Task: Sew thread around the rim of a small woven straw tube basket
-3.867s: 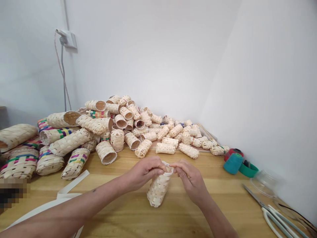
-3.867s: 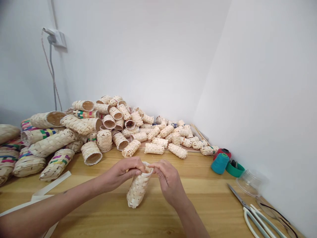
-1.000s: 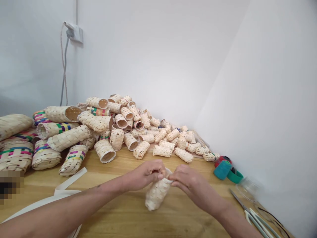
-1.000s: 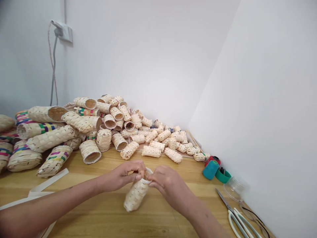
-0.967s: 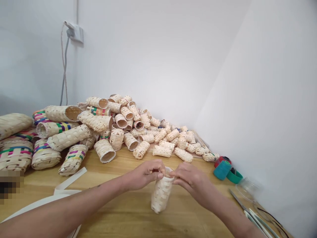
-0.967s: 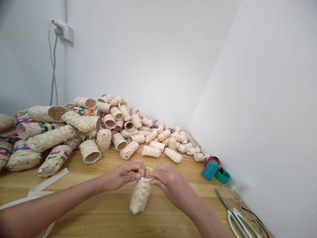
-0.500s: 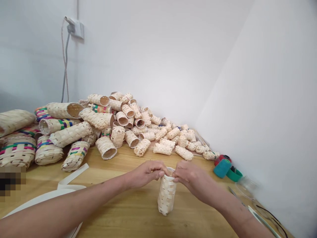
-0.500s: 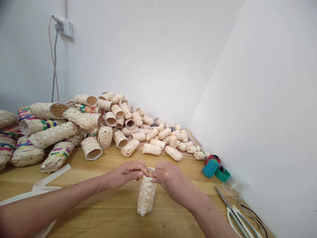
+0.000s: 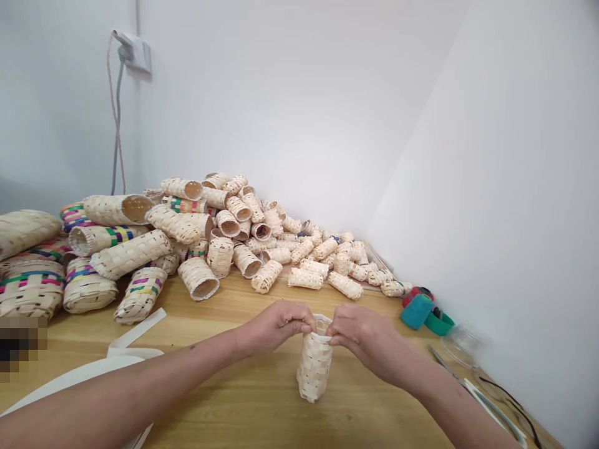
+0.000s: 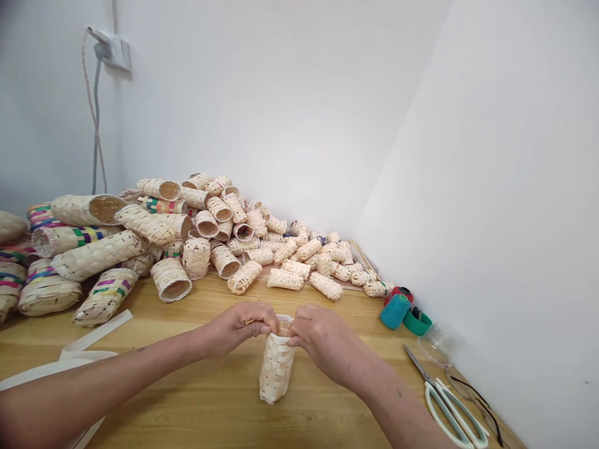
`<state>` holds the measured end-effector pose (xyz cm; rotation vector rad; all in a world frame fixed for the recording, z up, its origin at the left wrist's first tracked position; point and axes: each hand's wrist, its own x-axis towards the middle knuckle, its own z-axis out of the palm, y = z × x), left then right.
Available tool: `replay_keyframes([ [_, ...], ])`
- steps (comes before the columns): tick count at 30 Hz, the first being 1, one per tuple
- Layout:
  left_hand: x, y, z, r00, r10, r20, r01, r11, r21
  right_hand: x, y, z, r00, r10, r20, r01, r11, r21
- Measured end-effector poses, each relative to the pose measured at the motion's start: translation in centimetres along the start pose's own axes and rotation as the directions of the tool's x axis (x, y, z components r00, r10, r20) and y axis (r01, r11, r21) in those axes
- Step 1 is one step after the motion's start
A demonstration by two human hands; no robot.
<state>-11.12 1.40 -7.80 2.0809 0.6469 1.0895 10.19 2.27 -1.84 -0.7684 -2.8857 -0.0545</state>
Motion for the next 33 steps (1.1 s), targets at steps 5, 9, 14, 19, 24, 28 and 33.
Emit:
replay_keyframes([
  [5, 0.1, -0.2, 0.0, 0.999, 0.024, 0.04, -0.027, 0.996, 0.083, -0.3, 0.0, -0.3, 1.0, 0.001, 0.018, -0.001, 0.999, 0.033],
  [9, -0.1, 0.0, 0.3, 0.999, -0.018, 0.036, 0.013, 0.992, 0.123, -0.7, -0.4, -0.2, 1.0, -0.004, -0.028, 0.005, 0.998, 0.064],
  [14, -0.3, 0.2, 1.0, 0.997, -0.073, -0.014, 0.074, 0.994, 0.083, -1.1, -1.0, 0.9, 0.988, -0.005, -0.154, 0.019, 0.996, 0.084],
  [19, -0.4, 0.0, 1.3, 0.992, -0.102, -0.08, 0.089, 0.984, -0.156, -1.8, -0.8, 1.1, 0.978, 0.069, -0.195, -0.035, 0.985, 0.17],
  [24, -0.4, 0.3, 1.6, 0.987, -0.074, -0.139, 0.079, 0.996, 0.029, -2.6, -0.5, 1.1, 0.974, 0.109, -0.199, -0.066, 0.975, 0.213],
  [28, -0.3, 0.6, 2.0, 0.989, -0.004, -0.149, 0.012, 0.999, 0.053, -2.9, -0.3, 1.4, 0.972, 0.137, -0.19, -0.091, 0.968, 0.236],
  [33, 0.0, 0.8, 2.2, 0.99, 0.025, -0.137, -0.012, 0.995, 0.096, -2.8, -0.2, 1.4, 0.973, 0.135, -0.188, -0.087, 0.965, 0.246],
])
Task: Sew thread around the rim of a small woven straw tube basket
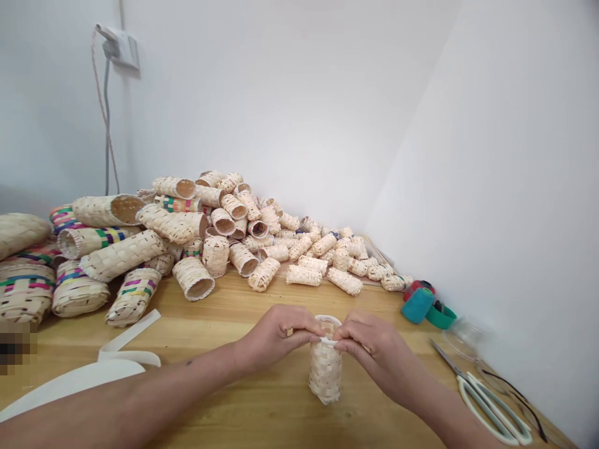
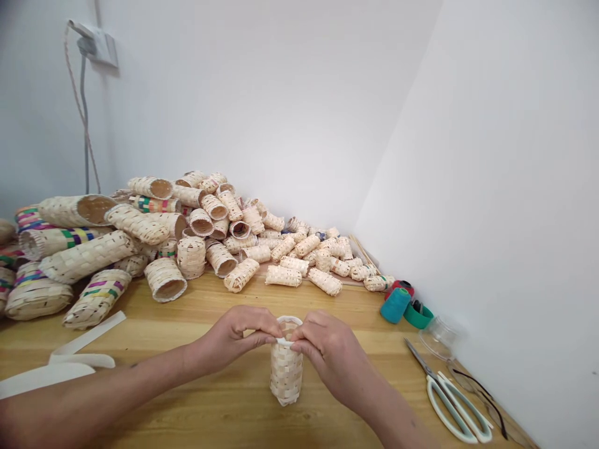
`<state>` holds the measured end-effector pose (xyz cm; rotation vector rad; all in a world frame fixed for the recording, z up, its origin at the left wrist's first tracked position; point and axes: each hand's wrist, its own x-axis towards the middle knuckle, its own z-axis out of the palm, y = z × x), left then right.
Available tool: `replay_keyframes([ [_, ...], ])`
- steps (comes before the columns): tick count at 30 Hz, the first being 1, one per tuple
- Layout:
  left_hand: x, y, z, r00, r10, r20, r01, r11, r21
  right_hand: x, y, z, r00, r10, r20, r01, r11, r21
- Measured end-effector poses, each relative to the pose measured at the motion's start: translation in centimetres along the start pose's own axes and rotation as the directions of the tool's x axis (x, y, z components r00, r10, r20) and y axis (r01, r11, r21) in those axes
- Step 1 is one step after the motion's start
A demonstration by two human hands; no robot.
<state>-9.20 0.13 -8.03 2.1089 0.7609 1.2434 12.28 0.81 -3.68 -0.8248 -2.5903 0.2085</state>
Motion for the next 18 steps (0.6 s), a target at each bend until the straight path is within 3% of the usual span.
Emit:
replay_keyframes([
  [9, 0.04, -0.1, 0.05, 0.986, 0.054, 0.157, -0.081, 0.982, 0.17, 0.36, -0.51, -0.29, 0.998, 0.014, 0.059, -0.009, 0.996, -0.086],
  [18, -0.12, 0.09, -0.18, 1.0, -0.018, -0.013, 0.019, 0.992, 0.124, 0.74, -0.86, 0.69, 0.997, 0.072, -0.025, -0.073, 0.996, -0.051],
])
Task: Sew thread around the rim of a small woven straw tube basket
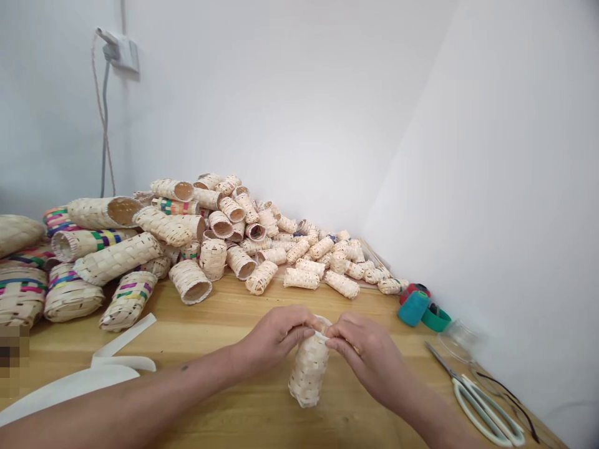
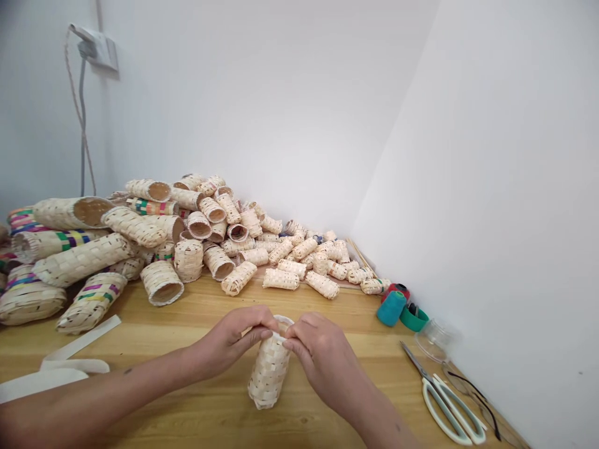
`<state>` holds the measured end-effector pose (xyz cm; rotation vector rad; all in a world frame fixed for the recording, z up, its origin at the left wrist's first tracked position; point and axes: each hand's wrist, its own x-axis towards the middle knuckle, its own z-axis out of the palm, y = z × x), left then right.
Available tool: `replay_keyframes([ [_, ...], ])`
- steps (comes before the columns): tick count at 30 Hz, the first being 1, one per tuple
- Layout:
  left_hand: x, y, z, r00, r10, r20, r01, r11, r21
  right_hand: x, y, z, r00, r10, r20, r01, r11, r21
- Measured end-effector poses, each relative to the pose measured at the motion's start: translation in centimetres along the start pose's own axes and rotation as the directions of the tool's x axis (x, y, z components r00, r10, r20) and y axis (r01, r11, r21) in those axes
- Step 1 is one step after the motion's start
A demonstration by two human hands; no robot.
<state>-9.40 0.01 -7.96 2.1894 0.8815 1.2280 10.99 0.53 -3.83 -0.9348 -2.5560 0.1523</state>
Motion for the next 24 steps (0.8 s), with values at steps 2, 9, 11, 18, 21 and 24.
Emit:
replay_keyframes([
  [2, 0.0, -0.1, -0.4, 1.0, 0.011, 0.008, -0.011, 1.0, 0.026, 0.2, 0.0, 0.4, 1.0, 0.007, -0.029, -0.007, 1.0, 0.005],
  [9, 0.0, 0.2, -0.9, 0.992, 0.064, 0.113, -0.071, 0.996, 0.058, 0.0, -0.1, 0.9, 0.998, -0.025, -0.061, 0.03, 0.996, 0.084],
  [11, 0.0, 0.1, -0.6, 0.995, 0.053, 0.083, -0.056, 0.998, 0.032, -0.1, -0.1, 0.7, 0.997, -0.033, -0.063, 0.039, 0.994, 0.102],
  [18, 0.1, -0.4, -0.7, 0.995, -0.085, 0.054, 0.092, 0.985, -0.147, -0.6, 0.9, -1.5, 0.993, 0.018, -0.119, 0.01, 0.973, 0.232],
  [21, 0.2, -0.4, -1.1, 0.99, -0.116, 0.078, 0.129, 0.973, -0.19, -1.1, 1.5, -1.6, 0.989, 0.089, -0.116, -0.056, 0.963, 0.264],
  [24, 0.3, -0.4, -1.1, 0.99, -0.115, 0.077, 0.128, 0.974, -0.189, -1.5, 1.5, -1.1, 0.986, 0.143, -0.08, -0.113, 0.947, 0.3],
])
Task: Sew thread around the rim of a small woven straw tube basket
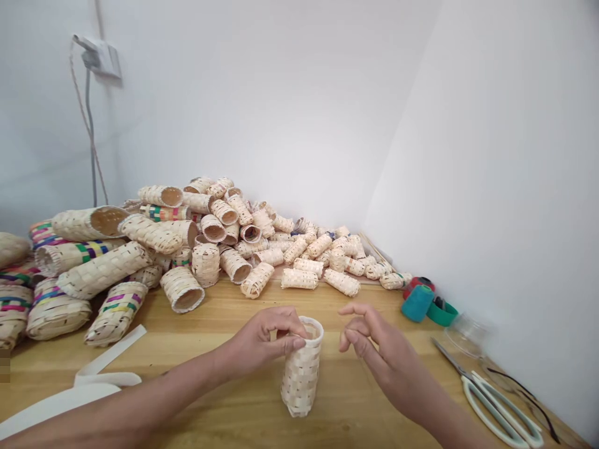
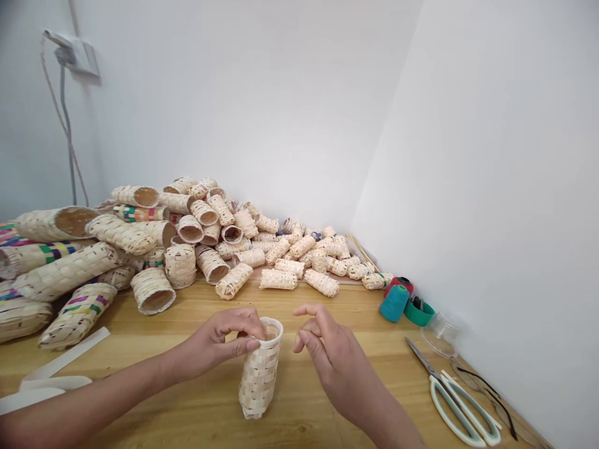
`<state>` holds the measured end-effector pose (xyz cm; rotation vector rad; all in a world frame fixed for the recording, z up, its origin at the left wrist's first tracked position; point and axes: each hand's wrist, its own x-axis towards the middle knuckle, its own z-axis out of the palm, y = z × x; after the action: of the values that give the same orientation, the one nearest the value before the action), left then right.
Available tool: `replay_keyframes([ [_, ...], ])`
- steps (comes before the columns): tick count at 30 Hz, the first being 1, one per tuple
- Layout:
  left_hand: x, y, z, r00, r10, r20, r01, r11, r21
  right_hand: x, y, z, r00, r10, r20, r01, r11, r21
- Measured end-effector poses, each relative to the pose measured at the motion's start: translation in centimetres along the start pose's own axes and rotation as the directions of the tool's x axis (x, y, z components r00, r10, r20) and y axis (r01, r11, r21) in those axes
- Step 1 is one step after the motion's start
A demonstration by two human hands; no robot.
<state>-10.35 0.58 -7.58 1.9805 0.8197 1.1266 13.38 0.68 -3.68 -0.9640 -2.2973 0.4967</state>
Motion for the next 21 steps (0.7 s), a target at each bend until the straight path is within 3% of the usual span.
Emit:
replay_keyframes([
  [11, 0.0, -0.5, 0.4, 0.998, 0.012, -0.062, -0.013, 1.0, -0.026, 0.2, 0.1, 0.2, 0.986, -0.163, 0.043, 0.167, 0.98, -0.11],
  [17, -0.1, -0.1, 0.5, 1.0, 0.026, -0.011, -0.025, 1.0, 0.007, 0.7, 0.1, 0.2, 0.947, -0.319, 0.026, 0.317, 0.923, -0.219],
  [21, -0.2, 0.6, 0.5, 0.998, 0.033, 0.046, -0.033, 0.999, -0.011, 0.9, 0.5, 0.2, 0.896, -0.442, 0.024, 0.433, 0.863, -0.262],
])
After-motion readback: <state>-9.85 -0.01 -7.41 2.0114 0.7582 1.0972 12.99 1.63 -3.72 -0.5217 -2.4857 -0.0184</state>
